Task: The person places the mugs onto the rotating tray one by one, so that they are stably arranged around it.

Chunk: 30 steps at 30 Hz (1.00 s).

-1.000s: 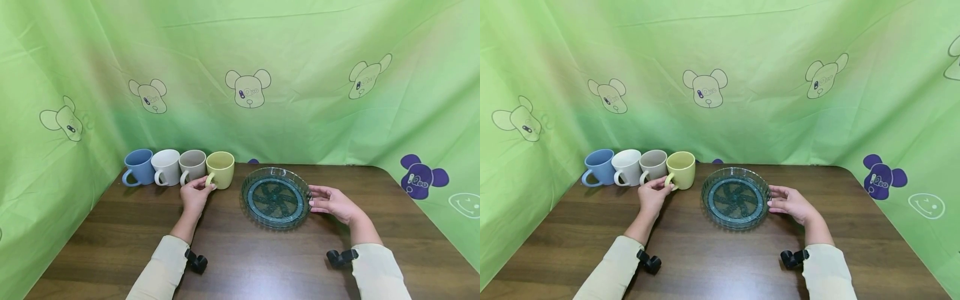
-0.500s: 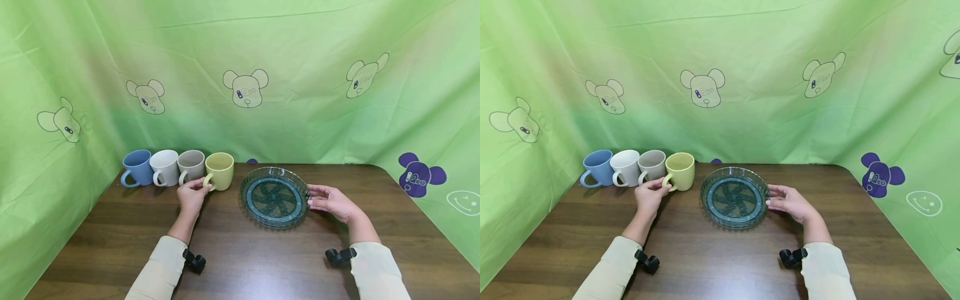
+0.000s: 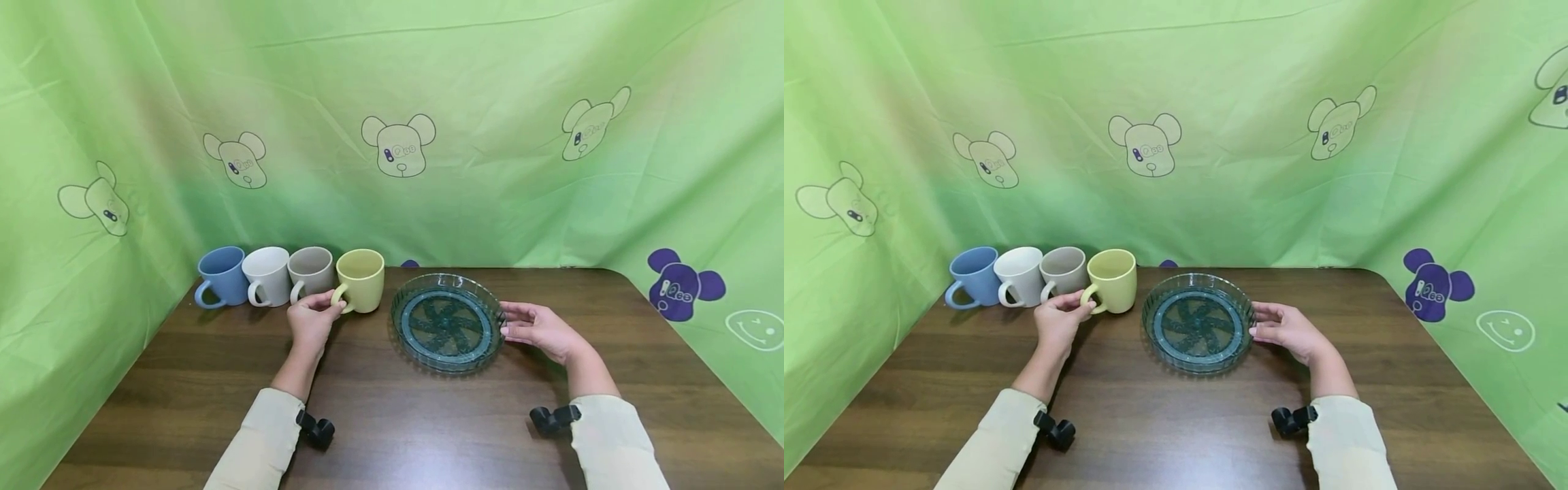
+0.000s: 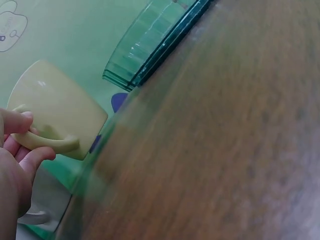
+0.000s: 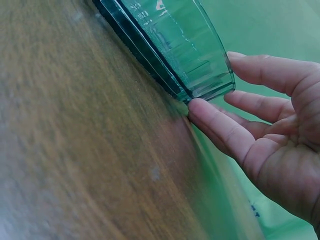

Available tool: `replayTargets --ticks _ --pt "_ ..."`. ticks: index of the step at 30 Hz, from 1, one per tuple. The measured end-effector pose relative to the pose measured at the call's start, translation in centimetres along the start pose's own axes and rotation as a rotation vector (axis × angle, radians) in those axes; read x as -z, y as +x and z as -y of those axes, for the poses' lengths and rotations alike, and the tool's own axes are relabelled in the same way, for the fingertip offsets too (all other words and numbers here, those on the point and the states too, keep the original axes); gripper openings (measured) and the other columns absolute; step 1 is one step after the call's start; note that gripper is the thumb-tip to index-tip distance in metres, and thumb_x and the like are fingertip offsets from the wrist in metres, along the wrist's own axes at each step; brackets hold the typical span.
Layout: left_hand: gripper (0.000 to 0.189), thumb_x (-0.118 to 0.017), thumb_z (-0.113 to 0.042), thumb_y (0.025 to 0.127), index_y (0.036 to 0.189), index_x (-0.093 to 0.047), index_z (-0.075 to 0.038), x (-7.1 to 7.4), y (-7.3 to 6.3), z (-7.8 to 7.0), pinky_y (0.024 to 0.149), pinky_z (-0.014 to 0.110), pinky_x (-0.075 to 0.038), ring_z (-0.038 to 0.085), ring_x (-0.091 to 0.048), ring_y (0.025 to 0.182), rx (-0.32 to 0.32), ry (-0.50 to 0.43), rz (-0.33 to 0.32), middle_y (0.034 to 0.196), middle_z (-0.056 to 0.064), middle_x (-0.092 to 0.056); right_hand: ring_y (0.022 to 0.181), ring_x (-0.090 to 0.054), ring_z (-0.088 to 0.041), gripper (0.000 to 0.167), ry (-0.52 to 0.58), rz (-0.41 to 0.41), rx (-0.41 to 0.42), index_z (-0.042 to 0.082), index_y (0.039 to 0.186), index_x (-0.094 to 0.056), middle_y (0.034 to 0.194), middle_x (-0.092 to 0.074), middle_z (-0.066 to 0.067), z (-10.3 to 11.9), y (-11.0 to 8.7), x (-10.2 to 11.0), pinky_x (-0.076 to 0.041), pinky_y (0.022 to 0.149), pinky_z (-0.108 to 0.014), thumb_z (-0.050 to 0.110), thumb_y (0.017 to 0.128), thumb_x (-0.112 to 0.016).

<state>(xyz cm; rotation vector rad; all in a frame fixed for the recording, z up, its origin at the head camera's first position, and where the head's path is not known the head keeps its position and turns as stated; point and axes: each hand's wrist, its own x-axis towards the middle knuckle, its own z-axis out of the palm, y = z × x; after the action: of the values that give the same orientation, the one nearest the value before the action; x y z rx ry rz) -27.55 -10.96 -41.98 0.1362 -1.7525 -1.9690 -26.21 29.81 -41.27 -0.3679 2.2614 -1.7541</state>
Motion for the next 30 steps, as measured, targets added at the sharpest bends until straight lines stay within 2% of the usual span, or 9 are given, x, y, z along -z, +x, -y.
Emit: replayTargets --ticks 10,18,30 --pt "0.026 -0.078 0.015 0.069 0.094 -0.071 0.015 -0.2 0.0 -1.0 0.057 0.019 -0.056 0.006 -0.064 0.064 0.035 -0.014 0.030 0.082 0.022 -0.071 0.117 -0.053 -0.032 0.070 -0.039 -0.013 -0.008 -0.020 0.143 -0.024 0.142 -0.031 -0.043 0.1 0.1 0.1 -0.054 0.087 -0.028 0.000 0.090 -0.066" --pt "0.027 -0.079 0.015 0.068 0.093 -0.071 0.014 -0.4 -0.2 -1.3 0.058 0.020 -0.056 0.007 -0.064 0.065 0.045 -0.034 0.037 0.078 0.017 -0.071 0.107 -0.057 -0.013 0.070 -0.008 -0.006 0.004 -0.022 0.142 -0.023 0.140 -0.030 -0.044 0.2 -0.1 0.0 -0.055 0.086 -0.027 -0.001 0.090 -0.065" --pt "0.028 -0.078 0.017 0.067 0.094 -0.069 0.016 -0.8 -0.5 -2.3 0.058 0.022 -0.057 0.008 -0.064 0.065 0.051 -0.086 0.050 0.077 0.013 -0.071 0.105 -0.057 -0.012 0.068 0.001 -0.013 -0.003 -0.022 0.141 -0.024 0.139 -0.033 -0.044 0.1 0.0 -0.1 -0.055 0.085 -0.027 -0.003 0.090 -0.065"
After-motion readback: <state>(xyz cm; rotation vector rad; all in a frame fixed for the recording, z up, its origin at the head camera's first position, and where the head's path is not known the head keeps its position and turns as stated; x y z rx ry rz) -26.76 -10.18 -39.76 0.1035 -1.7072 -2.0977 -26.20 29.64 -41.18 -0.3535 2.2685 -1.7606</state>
